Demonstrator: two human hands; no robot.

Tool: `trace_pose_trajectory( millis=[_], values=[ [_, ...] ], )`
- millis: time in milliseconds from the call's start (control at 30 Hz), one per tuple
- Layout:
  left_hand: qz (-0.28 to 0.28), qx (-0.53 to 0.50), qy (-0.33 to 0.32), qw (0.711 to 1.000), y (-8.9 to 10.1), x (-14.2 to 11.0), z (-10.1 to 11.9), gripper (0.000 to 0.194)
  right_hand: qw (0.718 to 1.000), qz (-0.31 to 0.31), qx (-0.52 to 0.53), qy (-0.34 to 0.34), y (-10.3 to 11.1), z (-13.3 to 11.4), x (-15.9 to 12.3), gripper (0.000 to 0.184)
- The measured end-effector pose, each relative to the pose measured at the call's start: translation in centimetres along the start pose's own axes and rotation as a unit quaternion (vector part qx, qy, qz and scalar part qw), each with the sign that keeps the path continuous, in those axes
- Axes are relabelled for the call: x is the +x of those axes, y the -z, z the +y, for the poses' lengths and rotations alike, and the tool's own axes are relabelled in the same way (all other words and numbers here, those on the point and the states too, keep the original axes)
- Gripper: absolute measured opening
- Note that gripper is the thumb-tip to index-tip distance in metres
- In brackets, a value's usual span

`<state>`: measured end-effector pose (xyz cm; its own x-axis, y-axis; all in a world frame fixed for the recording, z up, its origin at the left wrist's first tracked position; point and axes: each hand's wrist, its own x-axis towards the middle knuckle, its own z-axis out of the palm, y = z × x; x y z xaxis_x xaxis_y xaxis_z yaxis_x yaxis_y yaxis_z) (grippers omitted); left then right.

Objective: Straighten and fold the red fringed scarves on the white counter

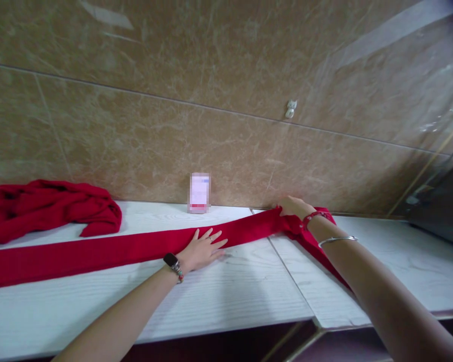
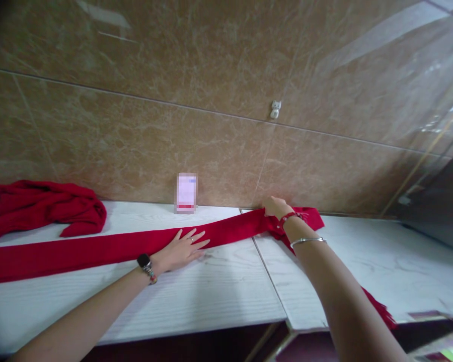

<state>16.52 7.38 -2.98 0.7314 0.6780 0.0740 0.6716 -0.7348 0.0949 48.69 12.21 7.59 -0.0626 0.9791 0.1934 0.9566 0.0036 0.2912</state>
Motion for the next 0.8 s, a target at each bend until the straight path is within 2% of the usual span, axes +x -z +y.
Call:
trace_pose_trajectory(
  millis=[100, 200, 300, 400, 467, 533, 600, 633, 667, 733, 800],
  values=[
    [0.009, 0.010, -0.001, 1.000, -0.3, 0.1, -0.2, 0.052, 0.999, -0.043, -0.027, 0.016, 3.0, -1.2, -1.4, 0.021],
    [0.011, 0.024, -0.004, 1.000, -0.6, 0.3, -0.4, 0.051, 0.996, -0.050, -0.040, 0.054, 6.4, -3.5, -3.2, 0.026],
    [0.010, 0.025, -0.002, 1.000, -0.7, 0.5, -0.3, 0.049, 0.989, -0.052, -0.047, 0.129, 9.6, -7.4, -5.6, 0.026],
    [0.012, 0.018, -0.004, 1.000, -0.3, 0.6, -0.4, 0.044, 0.974, -0.058, -0.015, 0.220, 11.0, -12.6, -8.5, 0.025],
    [0.002, 0.014, -0.005, 1.000, 0.2, 0.4, -0.8, 0.041, 0.958, -0.109, 0.046, 0.262, 10.3, -15.7, -10.0, 0.026],
    [-0.009, 0.015, 0.005, 1.000, 0.6, 0.1, -1.3, 0.041, 0.919, -0.192, 0.134, 0.316, 8.7, -17.5, -10.7, 0.036],
    [-0.012, 0.021, 0.029, 0.999, 0.9, -0.1, -1.9, 0.041, 0.891, -0.261, 0.233, 0.290, 6.5, -17.5, -10.5, 0.045],
    [-0.007, 0.025, 0.043, 0.999, 0.9, -0.1, -2.1, 0.042, 0.888, -0.264, 0.281, 0.250, 5.4, -16.9, -10.0, 0.046],
    [-0.002, 0.027, 0.054, 0.998, 0.9, -0.2, -2.2, 0.042, 0.896, -0.231, 0.328, 0.191, 4.3, -16.0, -9.3, 0.044],
    [0.006, 0.026, 0.069, 0.997, 0.9, -0.1, -2.3, 0.042, 0.926, -0.092, 0.362, 0.060, 2.3, -14.0, -7.7, 0.034],
    [0.011, 0.023, 0.070, 0.997, 0.7, 0.0, -2.3, 0.042, 0.928, -0.050, 0.370, 0.001, 0.4, -12.6, -6.0, 0.029]
  ],
)
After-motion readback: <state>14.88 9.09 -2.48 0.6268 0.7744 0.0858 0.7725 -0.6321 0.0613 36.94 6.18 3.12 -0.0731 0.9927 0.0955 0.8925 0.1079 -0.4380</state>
